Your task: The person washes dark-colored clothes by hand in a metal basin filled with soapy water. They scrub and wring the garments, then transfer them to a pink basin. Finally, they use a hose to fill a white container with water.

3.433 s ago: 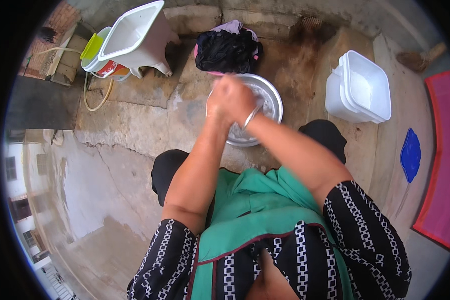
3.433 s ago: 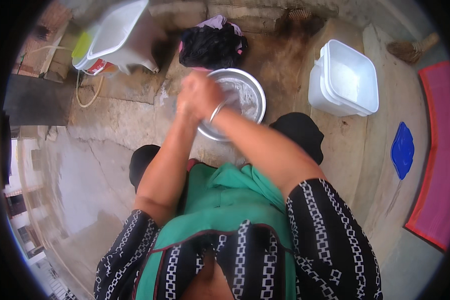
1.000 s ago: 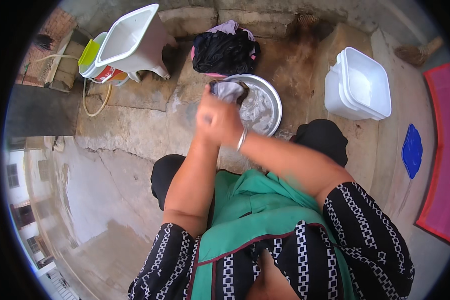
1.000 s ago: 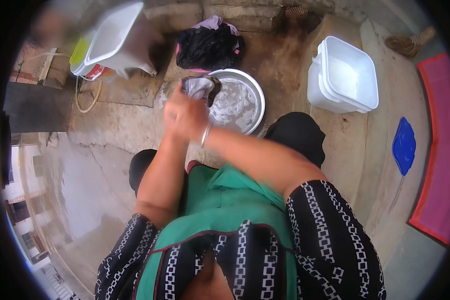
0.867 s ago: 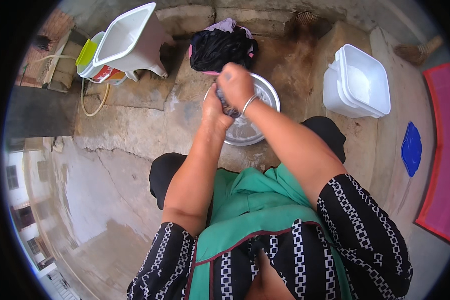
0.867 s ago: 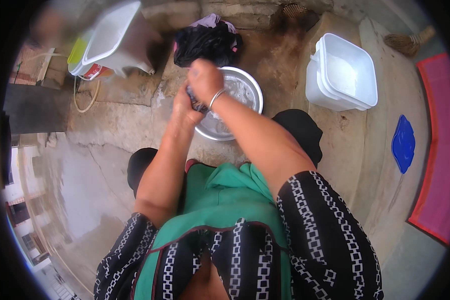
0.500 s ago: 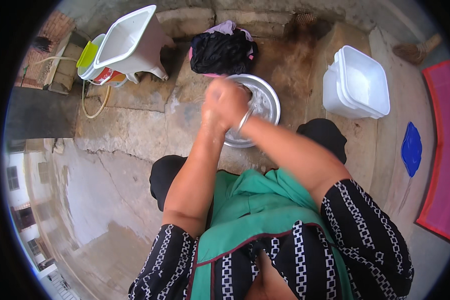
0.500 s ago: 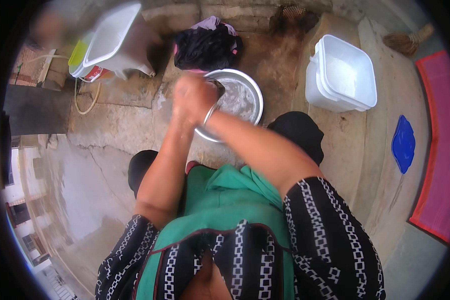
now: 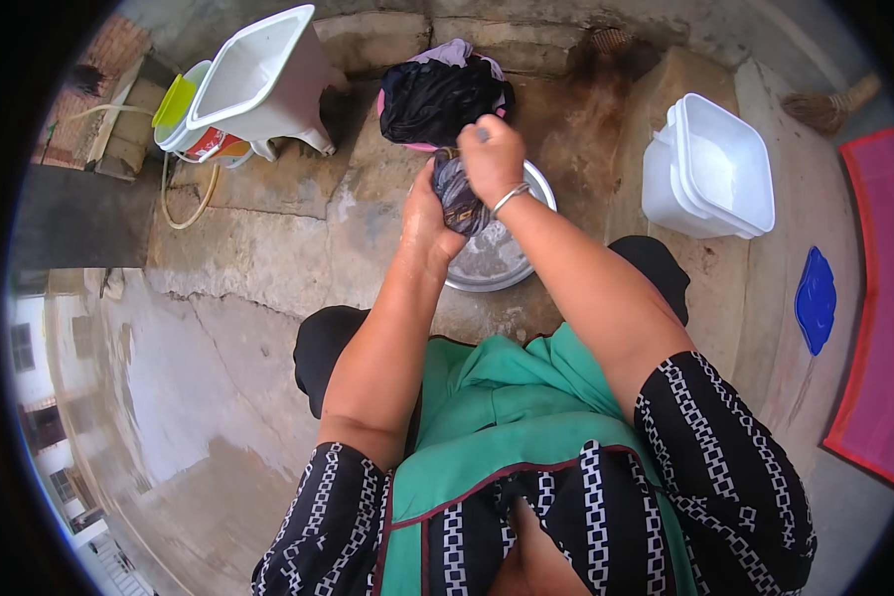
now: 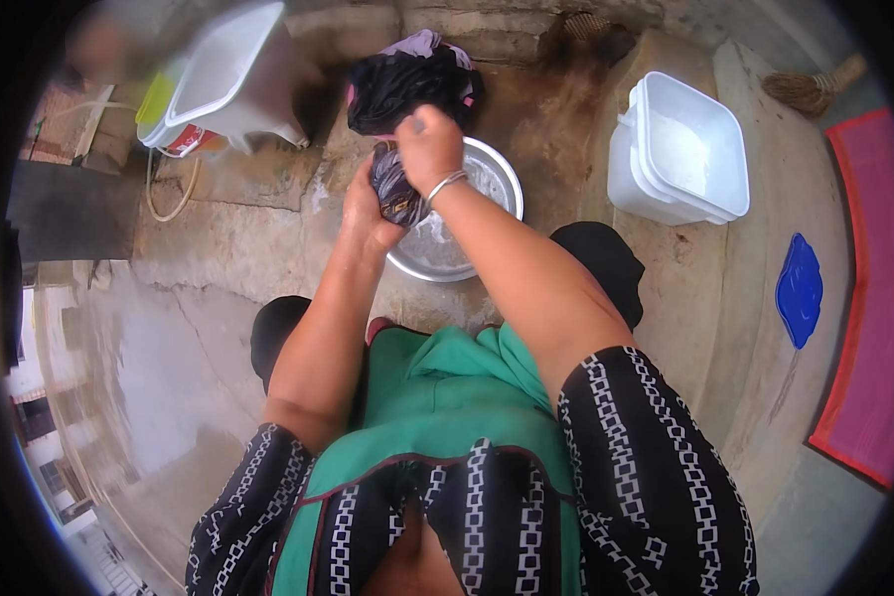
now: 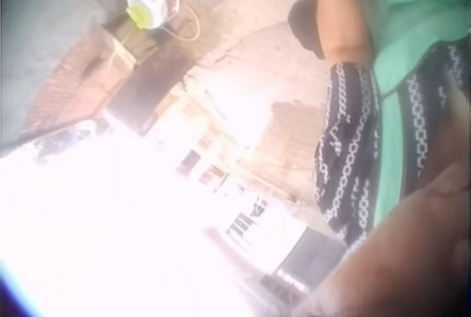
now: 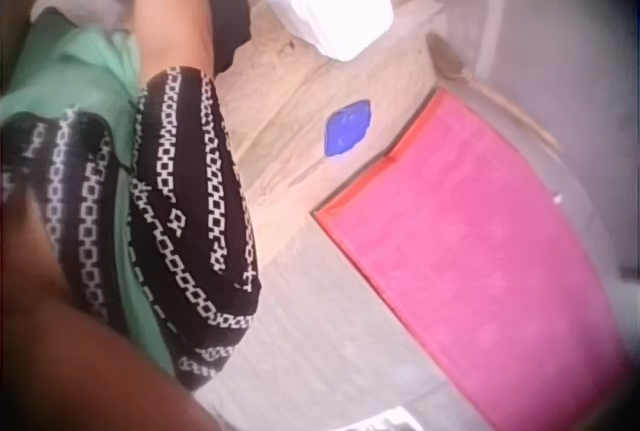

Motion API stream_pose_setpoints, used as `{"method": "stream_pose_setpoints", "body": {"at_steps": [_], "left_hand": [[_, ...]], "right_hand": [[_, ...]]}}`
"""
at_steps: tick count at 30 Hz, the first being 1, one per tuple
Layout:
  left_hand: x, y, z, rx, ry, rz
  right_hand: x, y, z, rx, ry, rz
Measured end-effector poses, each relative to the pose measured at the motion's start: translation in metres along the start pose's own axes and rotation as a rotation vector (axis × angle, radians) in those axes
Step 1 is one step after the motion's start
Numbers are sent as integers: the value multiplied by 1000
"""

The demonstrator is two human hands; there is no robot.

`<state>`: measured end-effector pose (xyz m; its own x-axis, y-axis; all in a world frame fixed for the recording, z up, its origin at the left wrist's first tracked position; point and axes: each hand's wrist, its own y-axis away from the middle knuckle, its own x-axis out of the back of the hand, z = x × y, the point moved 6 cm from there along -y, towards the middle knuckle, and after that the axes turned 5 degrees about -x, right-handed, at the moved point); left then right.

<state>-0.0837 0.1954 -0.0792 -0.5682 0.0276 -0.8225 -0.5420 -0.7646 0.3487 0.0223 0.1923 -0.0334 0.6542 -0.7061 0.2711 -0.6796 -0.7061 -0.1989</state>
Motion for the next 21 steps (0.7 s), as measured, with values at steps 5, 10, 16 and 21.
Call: {"method": "stream_pose_setpoints", "body": {"at_steps": [5,10,16,21], "left_hand": [[-11,7,6,69,35,-85],[-4,11,-2,141,-115,4],[7,14,9,57,11,-114],[15,3,0,-75,-114,14]], "right_hand": [[-21,27,9,-663,-938,-483],[-3,0,0,-142,-352,-322],[-8,43,-59,542,62,-149],[-5,15,-18,269,143,-82]]}}
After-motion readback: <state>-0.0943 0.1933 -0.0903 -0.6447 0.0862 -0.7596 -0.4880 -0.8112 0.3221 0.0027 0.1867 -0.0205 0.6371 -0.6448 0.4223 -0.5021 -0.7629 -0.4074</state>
